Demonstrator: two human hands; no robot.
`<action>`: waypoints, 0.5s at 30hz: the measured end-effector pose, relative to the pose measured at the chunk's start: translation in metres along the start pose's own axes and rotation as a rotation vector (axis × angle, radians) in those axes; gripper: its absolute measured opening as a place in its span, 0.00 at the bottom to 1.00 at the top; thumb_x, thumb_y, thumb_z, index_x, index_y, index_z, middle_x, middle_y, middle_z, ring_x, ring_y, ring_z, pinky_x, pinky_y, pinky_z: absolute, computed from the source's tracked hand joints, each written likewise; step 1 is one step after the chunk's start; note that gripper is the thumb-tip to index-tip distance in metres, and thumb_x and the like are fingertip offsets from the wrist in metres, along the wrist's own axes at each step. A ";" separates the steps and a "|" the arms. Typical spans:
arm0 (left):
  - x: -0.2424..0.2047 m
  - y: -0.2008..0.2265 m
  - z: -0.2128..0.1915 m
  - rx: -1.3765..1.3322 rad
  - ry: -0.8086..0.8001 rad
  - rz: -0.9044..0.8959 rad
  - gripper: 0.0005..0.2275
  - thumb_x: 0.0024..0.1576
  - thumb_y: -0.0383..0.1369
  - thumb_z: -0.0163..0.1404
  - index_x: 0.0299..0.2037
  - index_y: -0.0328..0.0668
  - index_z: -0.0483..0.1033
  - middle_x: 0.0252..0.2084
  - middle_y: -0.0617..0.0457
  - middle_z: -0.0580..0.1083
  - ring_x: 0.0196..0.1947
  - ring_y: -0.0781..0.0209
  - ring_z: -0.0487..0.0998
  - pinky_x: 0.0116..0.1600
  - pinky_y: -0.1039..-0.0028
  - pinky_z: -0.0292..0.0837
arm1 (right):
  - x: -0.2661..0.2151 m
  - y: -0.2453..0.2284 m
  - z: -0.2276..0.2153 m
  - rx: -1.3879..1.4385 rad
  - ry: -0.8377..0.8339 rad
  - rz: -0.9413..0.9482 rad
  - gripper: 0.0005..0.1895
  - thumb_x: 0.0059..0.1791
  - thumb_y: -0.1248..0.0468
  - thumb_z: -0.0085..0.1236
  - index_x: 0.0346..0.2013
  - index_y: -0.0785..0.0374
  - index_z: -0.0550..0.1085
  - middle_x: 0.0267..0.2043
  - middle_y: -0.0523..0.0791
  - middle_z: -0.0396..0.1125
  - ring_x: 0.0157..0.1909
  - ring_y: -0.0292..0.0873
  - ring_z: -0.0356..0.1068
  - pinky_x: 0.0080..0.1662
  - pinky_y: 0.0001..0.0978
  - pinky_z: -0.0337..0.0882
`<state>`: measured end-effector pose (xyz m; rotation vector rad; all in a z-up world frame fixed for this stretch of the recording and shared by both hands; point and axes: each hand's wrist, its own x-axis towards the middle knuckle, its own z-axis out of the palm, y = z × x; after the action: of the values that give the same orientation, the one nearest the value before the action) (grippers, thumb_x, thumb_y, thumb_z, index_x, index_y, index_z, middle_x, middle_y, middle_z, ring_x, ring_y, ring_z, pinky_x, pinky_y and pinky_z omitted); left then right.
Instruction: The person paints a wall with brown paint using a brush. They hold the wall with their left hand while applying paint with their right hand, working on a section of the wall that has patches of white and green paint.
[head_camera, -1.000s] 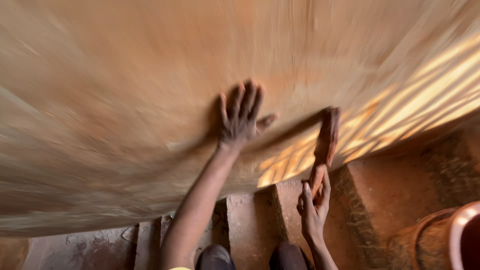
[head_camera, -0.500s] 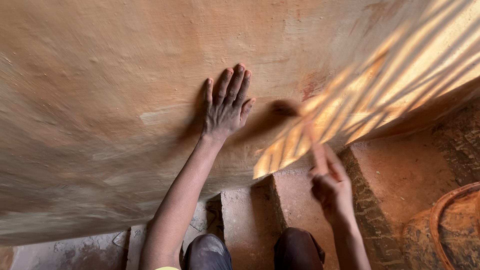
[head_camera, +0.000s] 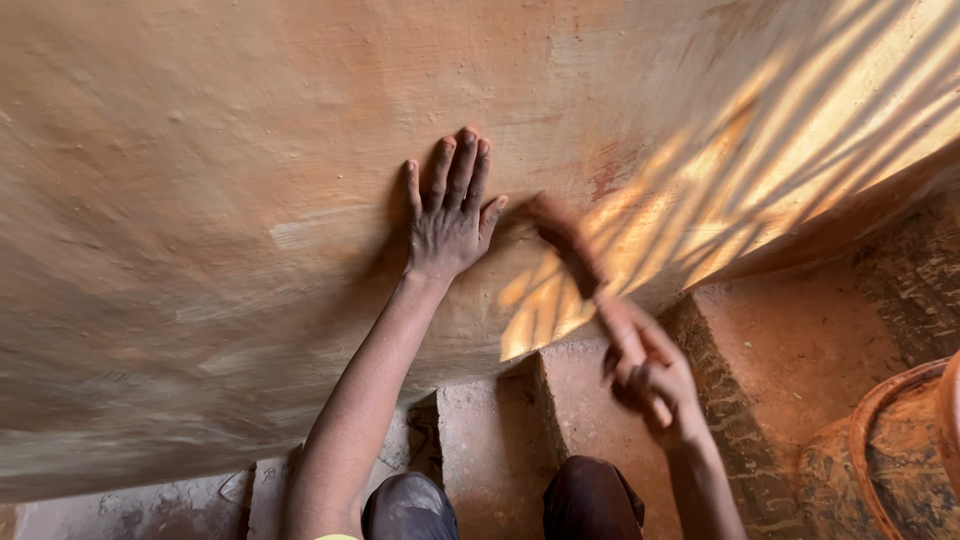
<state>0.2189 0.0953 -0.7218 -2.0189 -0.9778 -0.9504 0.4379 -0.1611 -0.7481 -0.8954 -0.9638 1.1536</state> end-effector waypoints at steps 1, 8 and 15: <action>-0.001 -0.002 0.000 0.027 -0.007 0.008 0.33 0.74 0.56 0.34 0.82 0.50 0.37 0.83 0.56 0.38 0.83 0.56 0.36 0.81 0.44 0.29 | 0.002 0.000 -0.002 -0.023 0.069 -0.007 0.37 0.46 0.63 0.49 0.71 0.66 0.61 0.27 0.45 0.69 0.15 0.33 0.60 0.15 0.23 0.61; -0.002 -0.007 0.002 0.098 0.003 0.040 0.31 0.75 0.56 0.29 0.82 0.53 0.35 0.83 0.57 0.37 0.82 0.57 0.36 0.80 0.46 0.29 | 0.009 0.019 0.016 -0.078 0.312 -0.157 0.42 0.45 0.68 0.52 0.74 0.58 0.53 0.29 0.44 0.66 0.18 0.35 0.62 0.18 0.27 0.66; -0.002 -0.007 0.002 0.068 0.015 0.043 0.30 0.75 0.55 0.28 0.82 0.55 0.34 0.83 0.59 0.36 0.82 0.58 0.35 0.81 0.47 0.29 | 0.009 0.013 -0.006 -0.108 0.077 -0.009 0.37 0.44 0.64 0.53 0.70 0.62 0.67 0.25 0.48 0.70 0.21 0.39 0.69 0.20 0.29 0.69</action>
<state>0.2126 0.0991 -0.7226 -1.9662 -0.9428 -0.8967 0.4408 -0.1501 -0.7605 -1.0140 -0.9737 1.0602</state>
